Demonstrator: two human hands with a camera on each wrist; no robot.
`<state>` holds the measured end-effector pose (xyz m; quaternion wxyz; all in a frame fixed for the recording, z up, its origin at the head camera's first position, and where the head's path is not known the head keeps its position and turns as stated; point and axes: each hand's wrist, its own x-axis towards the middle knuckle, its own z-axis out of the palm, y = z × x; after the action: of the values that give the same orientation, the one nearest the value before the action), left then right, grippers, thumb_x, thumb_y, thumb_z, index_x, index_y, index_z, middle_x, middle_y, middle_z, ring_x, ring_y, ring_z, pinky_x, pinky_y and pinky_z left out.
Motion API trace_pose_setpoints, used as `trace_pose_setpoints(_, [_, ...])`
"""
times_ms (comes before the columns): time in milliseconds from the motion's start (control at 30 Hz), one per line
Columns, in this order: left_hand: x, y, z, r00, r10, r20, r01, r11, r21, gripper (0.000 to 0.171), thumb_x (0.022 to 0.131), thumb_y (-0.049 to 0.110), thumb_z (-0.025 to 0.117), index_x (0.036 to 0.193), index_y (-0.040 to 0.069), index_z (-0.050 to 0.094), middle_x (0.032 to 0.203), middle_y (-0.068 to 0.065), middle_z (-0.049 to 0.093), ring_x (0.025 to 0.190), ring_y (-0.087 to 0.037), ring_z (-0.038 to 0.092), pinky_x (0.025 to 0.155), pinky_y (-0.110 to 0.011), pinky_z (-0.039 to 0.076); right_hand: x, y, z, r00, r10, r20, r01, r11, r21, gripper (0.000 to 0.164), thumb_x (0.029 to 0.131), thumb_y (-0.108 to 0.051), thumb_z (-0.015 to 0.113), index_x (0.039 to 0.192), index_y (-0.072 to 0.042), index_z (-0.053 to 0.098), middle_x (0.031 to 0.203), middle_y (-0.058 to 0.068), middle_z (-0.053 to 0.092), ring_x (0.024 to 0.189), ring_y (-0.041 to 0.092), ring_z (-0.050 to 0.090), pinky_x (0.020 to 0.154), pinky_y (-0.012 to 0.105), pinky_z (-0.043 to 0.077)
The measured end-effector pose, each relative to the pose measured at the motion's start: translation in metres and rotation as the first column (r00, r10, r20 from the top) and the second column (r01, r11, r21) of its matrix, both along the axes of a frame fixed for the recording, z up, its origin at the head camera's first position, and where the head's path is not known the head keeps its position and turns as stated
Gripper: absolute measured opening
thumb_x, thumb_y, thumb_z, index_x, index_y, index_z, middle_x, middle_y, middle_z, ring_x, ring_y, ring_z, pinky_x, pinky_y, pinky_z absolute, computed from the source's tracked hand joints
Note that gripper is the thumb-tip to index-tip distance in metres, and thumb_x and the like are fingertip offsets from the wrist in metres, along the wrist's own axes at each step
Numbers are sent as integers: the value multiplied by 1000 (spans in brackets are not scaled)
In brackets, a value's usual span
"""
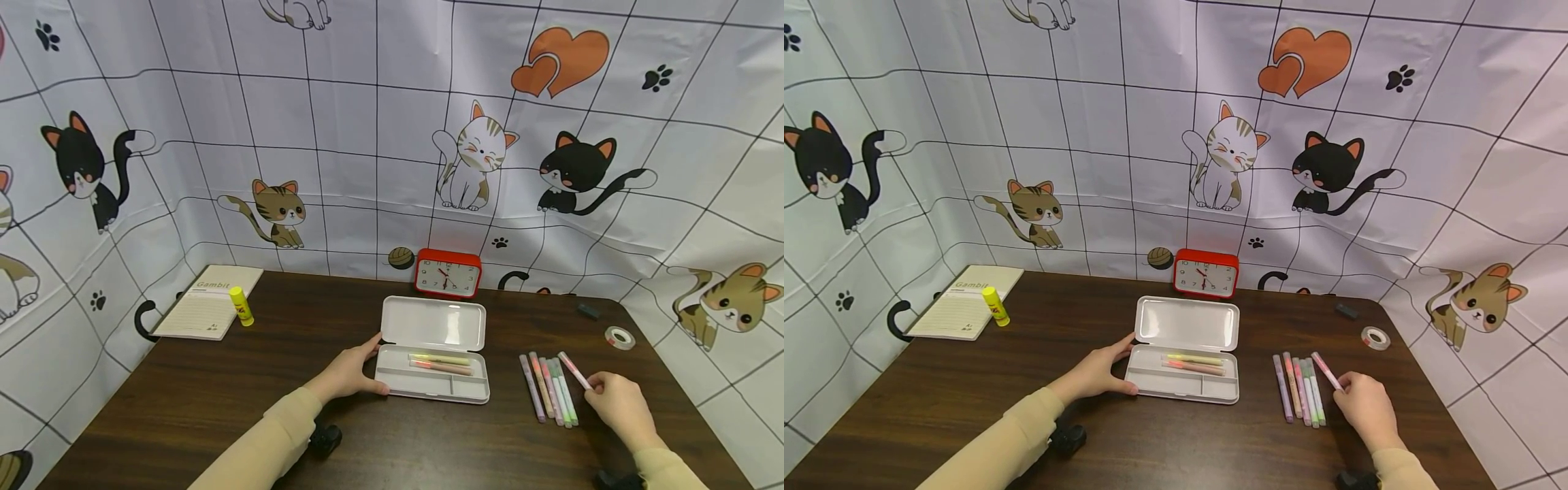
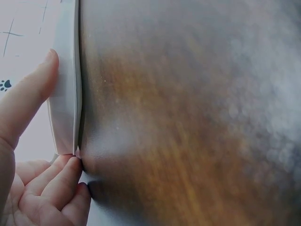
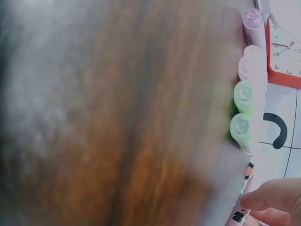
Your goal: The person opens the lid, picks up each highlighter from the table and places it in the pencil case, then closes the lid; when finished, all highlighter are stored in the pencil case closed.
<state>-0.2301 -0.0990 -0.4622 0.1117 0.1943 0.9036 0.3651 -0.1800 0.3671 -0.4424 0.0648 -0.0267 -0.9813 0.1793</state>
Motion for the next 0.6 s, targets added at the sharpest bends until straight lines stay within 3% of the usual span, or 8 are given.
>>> trace_pose_setpoints(300, [0, 0, 0, 1000, 2, 2, -2, 1000, 1, 109, 69, 38, 84, 151, 5, 20, 142, -17, 46, 131, -28, 46, 107, -49, 34, 0, -11, 6, 996, 52, -75, -52, 999, 5, 15, 75, -3, 57, 86, 3, 66, 69, 2, 52, 57, 16, 42, 49, 30, 33])
trace_pose_setpoints(600, [0, 0, 0, 1000, -1, -9, 1, 1000, 9, 110, 69, 38, 84, 151, 4, 20, 141, -17, 47, 129, -28, 47, 106, -47, 36, -5, -35, 15, 984, 152, -94, -151, 988, 10, 15, 80, -2, 62, 93, 3, 68, 75, 4, 59, 61, 14, 44, 51, 28, 36])
